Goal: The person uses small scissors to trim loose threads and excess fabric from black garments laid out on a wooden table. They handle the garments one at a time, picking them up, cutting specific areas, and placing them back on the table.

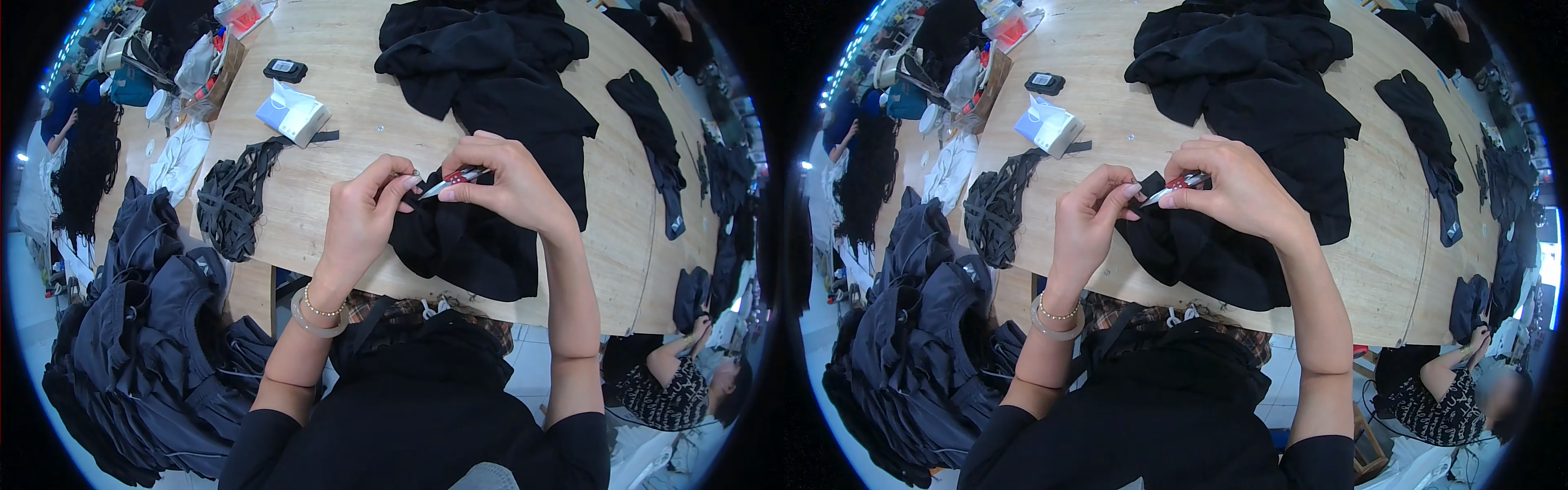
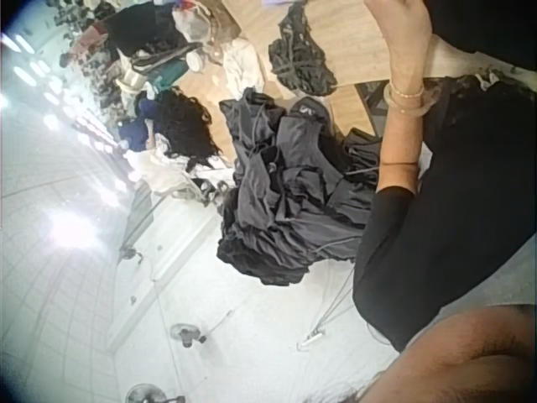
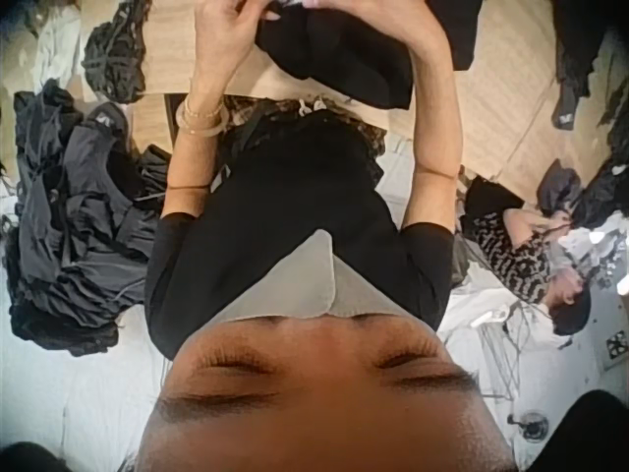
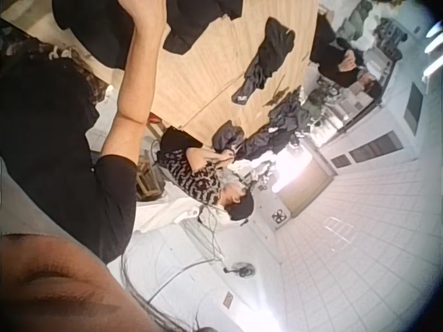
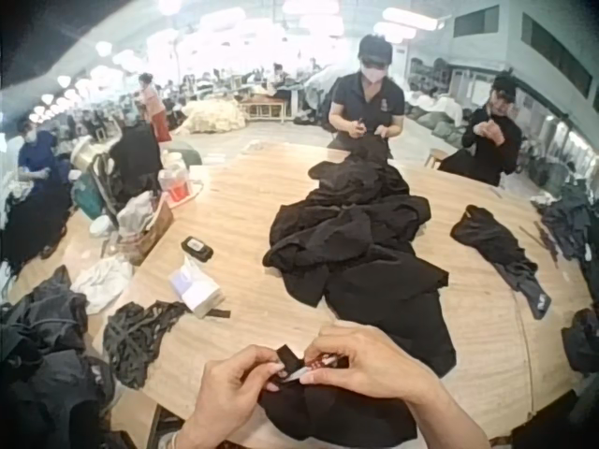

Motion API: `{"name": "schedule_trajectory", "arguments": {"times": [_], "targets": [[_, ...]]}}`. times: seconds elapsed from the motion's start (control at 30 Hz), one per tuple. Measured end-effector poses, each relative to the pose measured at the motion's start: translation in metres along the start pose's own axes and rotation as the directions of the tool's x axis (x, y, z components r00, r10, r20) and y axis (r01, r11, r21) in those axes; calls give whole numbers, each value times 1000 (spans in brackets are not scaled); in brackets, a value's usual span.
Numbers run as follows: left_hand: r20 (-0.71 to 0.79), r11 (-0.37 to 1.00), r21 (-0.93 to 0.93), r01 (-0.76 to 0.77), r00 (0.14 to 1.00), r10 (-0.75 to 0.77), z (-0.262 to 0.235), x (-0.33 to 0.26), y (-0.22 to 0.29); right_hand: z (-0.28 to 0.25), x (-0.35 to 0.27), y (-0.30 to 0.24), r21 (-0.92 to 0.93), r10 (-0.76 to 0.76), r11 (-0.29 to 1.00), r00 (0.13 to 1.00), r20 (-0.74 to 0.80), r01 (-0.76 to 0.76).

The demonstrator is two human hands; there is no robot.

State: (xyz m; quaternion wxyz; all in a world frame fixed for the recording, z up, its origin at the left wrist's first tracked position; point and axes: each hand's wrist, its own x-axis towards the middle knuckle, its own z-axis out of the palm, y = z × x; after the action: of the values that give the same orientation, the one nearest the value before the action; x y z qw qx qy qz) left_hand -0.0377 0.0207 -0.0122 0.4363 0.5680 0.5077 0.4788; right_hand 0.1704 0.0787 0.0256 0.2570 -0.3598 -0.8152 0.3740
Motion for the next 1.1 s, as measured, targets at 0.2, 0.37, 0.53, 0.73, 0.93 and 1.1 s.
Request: {"name": "schedule_trajectory", "arguments": {"times": [0.2,0.37,0.53,0.73,0.93,1.1], "targets": [[35,932,-315,178,984,-176,-2,0,-1,10,-11,10,442,328,859,940,-91,-257],[52,989,-138,51,998,-44,-2,-2,0,48,-15,19,669,399,714,905,-147,-206],[20,993,-122,-3,1000,5,-2,-7,-13,52,-17,18,665,424,718,888,-180,-208],[-10,960,-267,82,996,-88,4,-8,-8,52,-21,21,634,427,750,870,-245,-189],[-50,979,-204,19,998,-30,5,-4,-4,38,-26,5,583,380,806,844,-379,-101],[-69,990,-138,-21,998,11,6,-1,-2,18,-27,-11,54,151,989,931,-333,-141]]}}
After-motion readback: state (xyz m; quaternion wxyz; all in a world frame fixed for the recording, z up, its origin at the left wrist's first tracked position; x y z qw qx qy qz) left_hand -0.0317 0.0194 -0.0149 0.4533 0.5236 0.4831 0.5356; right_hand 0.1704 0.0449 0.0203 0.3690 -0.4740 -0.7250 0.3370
